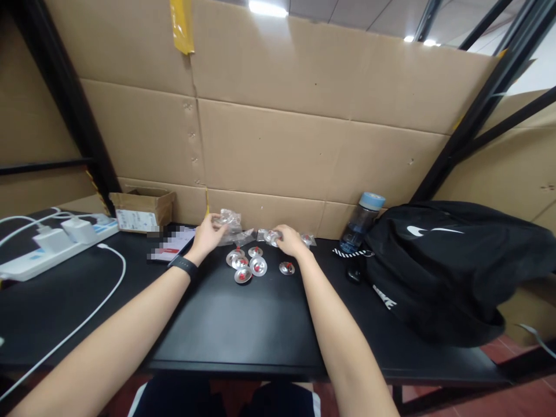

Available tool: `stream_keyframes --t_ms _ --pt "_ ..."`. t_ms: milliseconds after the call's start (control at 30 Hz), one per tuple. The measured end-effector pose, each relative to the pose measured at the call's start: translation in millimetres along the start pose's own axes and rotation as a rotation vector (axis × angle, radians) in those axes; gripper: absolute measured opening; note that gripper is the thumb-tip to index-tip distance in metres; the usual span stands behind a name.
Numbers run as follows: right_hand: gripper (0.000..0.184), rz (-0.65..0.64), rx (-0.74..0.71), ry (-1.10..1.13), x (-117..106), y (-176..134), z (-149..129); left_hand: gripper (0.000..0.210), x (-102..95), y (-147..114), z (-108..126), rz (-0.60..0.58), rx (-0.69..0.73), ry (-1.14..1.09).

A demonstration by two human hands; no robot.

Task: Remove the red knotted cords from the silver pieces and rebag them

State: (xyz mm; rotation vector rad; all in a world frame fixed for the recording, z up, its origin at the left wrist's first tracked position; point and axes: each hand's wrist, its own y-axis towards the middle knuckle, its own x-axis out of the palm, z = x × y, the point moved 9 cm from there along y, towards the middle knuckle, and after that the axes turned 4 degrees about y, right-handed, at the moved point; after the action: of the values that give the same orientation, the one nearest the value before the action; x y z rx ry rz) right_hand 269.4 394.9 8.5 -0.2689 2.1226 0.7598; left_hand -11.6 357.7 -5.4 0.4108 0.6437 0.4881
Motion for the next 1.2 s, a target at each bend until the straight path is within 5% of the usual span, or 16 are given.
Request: stream_keyframes --t_ms 133,333,500,600,733,867,1100,1200 --pt "0.036 -0.104 0.046 -0.185 24 -12 27 0.04 -13.1 -8 15 0.118 0.21 0.32" --pt "0.024 -0.01 0.038 -0.161 14 -14 14 0.036 48.0 -35 51 -0.41 0.549 0.271" --pt "0.028 0.073 -0.029 0.076 -22 -16 -18 0.04 47.2 -31 41 -0.32 0.432 0.268" --pt "0.042 -0.015 -0.038 0.267 -27 -18 -41 0.042 39.7 -31 55 -0.269 0.393 0.032" --pt "0.047 -0.251 -0.123 0.473 -11 -24 -79 0.048 59.0 -47 79 -0.513 0.261 -0.469" --pt "0.047 -0.249 -0.164 0.544 -11 -24 -93 0.058 66.2 -58 85 -0.565 0.148 -0.592" --pt "0.04 0.054 -0.022 0.278 -10 -3 -37 0.037 36.0 -41 73 -0.3 0.026 -0.533" --pt "0.039 -0.058 0.077 -0.088 21 4 -7 0.043 39.7 -40 73 -0.351 -0.088 -0.728"
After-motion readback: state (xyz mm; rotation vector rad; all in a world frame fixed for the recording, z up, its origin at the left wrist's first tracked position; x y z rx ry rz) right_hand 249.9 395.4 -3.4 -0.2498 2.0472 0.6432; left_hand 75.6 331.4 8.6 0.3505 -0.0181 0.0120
